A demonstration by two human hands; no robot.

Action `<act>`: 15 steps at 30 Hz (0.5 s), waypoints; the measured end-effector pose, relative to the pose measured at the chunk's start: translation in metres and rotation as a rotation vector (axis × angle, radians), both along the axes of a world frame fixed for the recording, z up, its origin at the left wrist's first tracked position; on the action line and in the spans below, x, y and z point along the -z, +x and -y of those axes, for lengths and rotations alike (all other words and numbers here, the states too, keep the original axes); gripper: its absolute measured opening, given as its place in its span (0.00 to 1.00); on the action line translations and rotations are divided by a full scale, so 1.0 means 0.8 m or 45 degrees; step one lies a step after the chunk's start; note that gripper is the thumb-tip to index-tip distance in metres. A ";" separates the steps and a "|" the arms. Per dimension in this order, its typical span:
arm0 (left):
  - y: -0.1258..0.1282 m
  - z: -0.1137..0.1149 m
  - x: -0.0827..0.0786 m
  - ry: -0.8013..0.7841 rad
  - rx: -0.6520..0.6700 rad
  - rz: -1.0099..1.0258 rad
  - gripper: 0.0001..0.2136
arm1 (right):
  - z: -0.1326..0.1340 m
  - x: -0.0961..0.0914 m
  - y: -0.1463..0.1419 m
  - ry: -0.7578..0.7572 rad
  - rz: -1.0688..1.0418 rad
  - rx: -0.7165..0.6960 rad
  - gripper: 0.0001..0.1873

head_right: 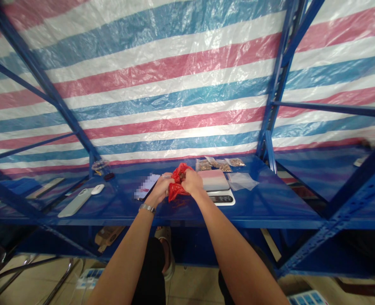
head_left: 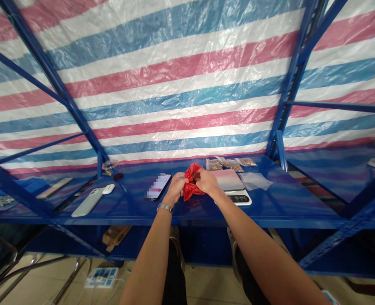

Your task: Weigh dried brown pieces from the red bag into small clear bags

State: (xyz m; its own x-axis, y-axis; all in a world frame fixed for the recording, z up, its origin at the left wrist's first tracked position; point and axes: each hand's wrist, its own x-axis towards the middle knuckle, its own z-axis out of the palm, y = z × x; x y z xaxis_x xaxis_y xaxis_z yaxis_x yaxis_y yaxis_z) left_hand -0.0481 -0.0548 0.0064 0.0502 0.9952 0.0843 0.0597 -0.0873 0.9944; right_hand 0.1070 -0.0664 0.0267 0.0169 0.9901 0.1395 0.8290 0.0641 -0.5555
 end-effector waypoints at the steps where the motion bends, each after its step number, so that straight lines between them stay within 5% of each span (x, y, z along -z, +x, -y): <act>1: 0.001 0.000 0.000 -0.005 -0.001 -0.006 0.09 | -0.001 0.001 0.002 0.002 -0.004 -0.019 0.17; 15: -0.015 -0.002 -0.010 0.278 -0.230 -0.240 0.13 | -0.009 -0.008 0.018 0.098 -0.157 -0.002 0.16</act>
State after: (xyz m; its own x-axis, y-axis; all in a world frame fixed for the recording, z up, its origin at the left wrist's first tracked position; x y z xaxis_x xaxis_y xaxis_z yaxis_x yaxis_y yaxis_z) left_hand -0.0598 -0.0534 0.0144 -0.0904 0.9489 0.3024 0.2745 -0.2681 0.9235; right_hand 0.1211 -0.0595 0.0327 0.0372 0.9766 0.2119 0.7547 0.1115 -0.6465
